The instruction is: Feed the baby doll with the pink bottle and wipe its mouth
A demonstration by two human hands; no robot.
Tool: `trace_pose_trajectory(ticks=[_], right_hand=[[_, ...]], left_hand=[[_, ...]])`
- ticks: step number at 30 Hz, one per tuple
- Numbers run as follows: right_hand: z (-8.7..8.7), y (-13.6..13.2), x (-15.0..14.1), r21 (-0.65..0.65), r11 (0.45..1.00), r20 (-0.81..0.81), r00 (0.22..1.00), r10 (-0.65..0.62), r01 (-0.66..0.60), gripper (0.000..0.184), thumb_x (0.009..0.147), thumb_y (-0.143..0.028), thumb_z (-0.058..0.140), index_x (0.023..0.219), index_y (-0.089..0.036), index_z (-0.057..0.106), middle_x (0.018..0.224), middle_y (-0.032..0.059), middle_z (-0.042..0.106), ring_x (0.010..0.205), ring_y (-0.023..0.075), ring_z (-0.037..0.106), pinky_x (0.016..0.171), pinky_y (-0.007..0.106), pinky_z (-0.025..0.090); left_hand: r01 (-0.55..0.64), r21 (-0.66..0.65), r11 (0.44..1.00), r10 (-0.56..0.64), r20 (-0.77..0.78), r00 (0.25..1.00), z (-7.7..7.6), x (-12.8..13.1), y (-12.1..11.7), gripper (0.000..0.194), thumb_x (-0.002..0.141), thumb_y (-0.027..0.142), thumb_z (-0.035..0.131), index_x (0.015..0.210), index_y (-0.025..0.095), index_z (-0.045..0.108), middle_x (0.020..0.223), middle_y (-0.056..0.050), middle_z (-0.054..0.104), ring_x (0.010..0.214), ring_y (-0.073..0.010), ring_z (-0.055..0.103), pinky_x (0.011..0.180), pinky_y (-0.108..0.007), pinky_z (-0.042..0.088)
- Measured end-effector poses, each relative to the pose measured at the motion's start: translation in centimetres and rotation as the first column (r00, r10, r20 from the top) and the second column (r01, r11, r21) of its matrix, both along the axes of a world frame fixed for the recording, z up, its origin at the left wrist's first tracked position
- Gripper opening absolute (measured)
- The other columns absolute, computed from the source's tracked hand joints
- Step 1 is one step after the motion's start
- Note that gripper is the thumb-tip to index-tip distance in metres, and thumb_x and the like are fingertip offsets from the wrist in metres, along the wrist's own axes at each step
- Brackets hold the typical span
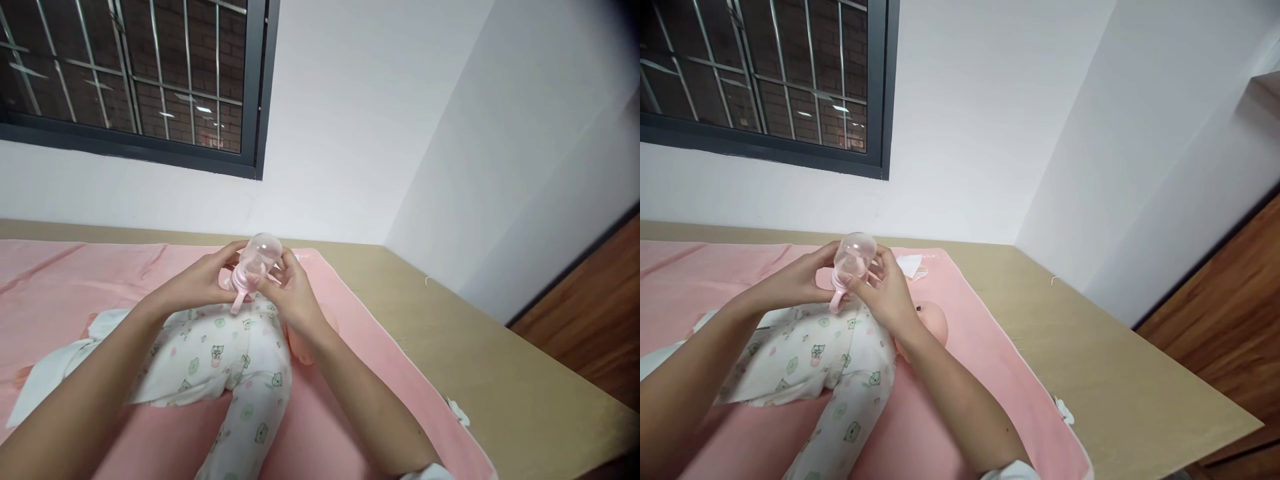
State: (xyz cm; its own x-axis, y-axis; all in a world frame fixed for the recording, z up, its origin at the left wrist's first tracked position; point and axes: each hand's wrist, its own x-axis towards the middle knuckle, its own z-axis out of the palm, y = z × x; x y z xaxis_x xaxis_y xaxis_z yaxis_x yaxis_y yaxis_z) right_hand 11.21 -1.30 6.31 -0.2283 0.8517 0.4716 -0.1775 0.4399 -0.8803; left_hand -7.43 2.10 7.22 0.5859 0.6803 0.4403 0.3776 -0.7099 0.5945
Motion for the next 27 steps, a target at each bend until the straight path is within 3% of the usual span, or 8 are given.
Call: trace_pose_trajectory(ticks=[3, 6, 11, 13, 15, 17, 22, 27], right_hand=[[1.2, -0.8, 0.8, -0.008, 1.0, -0.001, 1.0, -0.009, 0.009, 0.052, 0.07, -0.043, 0.078, 0.113, -0.029, 0.054, 0.123, 0.0029, 0.061, 0.12, 0.0232, 0.057, 0.105, 0.046, 0.046], [2.3, -0.5, 2.5, 0.046, 0.993, 0.021, 0.994, -0.11, 0.109, 0.051, 0.072, -0.044, 0.076, 0.116, -0.029, 0.054, 0.126, 0.0023, 0.06, 0.123, 0.0221, 0.054, 0.105, 0.044, 0.045], [1.8, 4.2, 7.6, 0.107, 0.924, 0.114, 0.919, -0.378, 0.367, 0.049, 0.074, -0.044, 0.071, 0.114, -0.023, 0.051, 0.133, 0.0076, 0.057, 0.125, 0.0228, 0.052, 0.107, 0.043, 0.04], [0.4, 6.9, 10.1, 0.142, 0.839, 0.236, 0.806, -0.543, 0.525, 0.05, 0.072, -0.042, 0.071, 0.112, -0.021, 0.05, 0.132, 0.0088, 0.057, 0.124, 0.0242, 0.053, 0.107, 0.044, 0.038], [-1.8, 9.4, 12.5, 0.183, 0.736, 0.43, 0.62, -0.656, 0.652, 0.049, 0.071, -0.039, 0.072, 0.111, -0.02, 0.05, 0.124, 0.0101, 0.061, 0.118, 0.0267, 0.056, 0.101, 0.044, 0.042], [-4.4, 11.3, 14.4, 0.169, 0.673, 0.596, 0.469, -0.652, 0.72, 0.046, 0.073, -0.035, 0.069, 0.111, -0.018, 0.05, 0.12, 0.012, 0.062, 0.113, 0.0277, 0.058, 0.094, 0.041, 0.045], [-10.5, 13.7, 16.9, 0.182, 0.585, 0.811, 0.216, -0.544, 0.79, 0.051, 0.076, -0.03, 0.066, 0.12, -0.009, 0.051, 0.121, 0.0177, 0.062, 0.115, 0.0297, 0.057, 0.093, 0.036, 0.044], [-13.2, 14.2, 17.2, 0.272, 0.513, 0.869, 0.021, -0.494, 0.814, 0.052, 0.078, -0.032, 0.062, 0.124, -0.01, 0.054, 0.129, 0.0187, 0.057, 0.127, 0.0364, 0.047, 0.104, 0.046, 0.037]], left_hand=[[-0.033, 0.007, 0.999, 0.033, -0.014, 0.999, 0.0, -0.5, 0.4, 0.078, 0.074, 0.041, 0.075, 0.142, 0.032, 0.037, 0.141, -0.005, 0.049, 0.115, -0.0278, 0.058, 0.098, -0.038, 0.049], [-0.119, -0.016, 0.993, 0.119, 0.009, 0.993, -0.1, -1.3, 1.0, 0.082, 0.072, 0.047, 0.075, 0.142, 0.031, 0.037, 0.135, -0.006, 0.055, 0.114, -0.0287, 0.059, 0.096, -0.038, 0.05], [-0.311, -0.085, 0.946, 0.314, 0.02, 0.949, -0.9, -3.4, 2.8, 0.082, 0.072, 0.052, 0.073, 0.142, 0.03, 0.037, 0.133, -0.006, 0.057, 0.111, -0.0281, 0.061, 0.092, -0.035, 0.051], [-0.381, -0.069, 0.922, 0.38, -0.024, 0.925, -1.6, -4.4, 3.9, 0.083, 0.069, 0.05, 0.073, 0.141, 0.029, 0.039, 0.133, -0.005, 0.057, 0.11, -0.0283, 0.061, 0.091, -0.034, 0.051], [-0.444, -0.045, 0.895, 0.44, -0.073, 0.895, -2.2, -5.3, 4.8, 0.081, 0.066, 0.049, 0.074, 0.138, 0.028, 0.043, 0.128, -0.005, 0.06, 0.109, -0.0287, 0.061, 0.09, -0.034, 0.05], [-0.502, -0.045, 0.864, 0.495, -0.119, 0.861, -2.9, -6.2, 5.7, 0.077, 0.063, 0.048, 0.075, 0.132, 0.027, 0.048, 0.119, -0.003, 0.065, 0.104, -0.0283, 0.062, 0.086, -0.033, 0.05], [-0.567, -0.15, 0.81, 0.55, -0.142, 0.823, -4.2, -8.2, 7.2, 0.057, 0.061, 0.04, 0.074, 0.112, 0.02, 0.057, 0.101, -0.001, 0.069, 0.089, -0.0239, 0.063, 0.073, -0.027, 0.048], [-0.605, -0.179, 0.775, 0.588, -0.144, 0.796, -5.1, -9.3, 8.0, 0.051, 0.06, 0.033, 0.069, 0.107, 0.017, 0.057, 0.101, -0.001, 0.069, 0.09, -0.0215, 0.062, 0.074, -0.025, 0.048]])
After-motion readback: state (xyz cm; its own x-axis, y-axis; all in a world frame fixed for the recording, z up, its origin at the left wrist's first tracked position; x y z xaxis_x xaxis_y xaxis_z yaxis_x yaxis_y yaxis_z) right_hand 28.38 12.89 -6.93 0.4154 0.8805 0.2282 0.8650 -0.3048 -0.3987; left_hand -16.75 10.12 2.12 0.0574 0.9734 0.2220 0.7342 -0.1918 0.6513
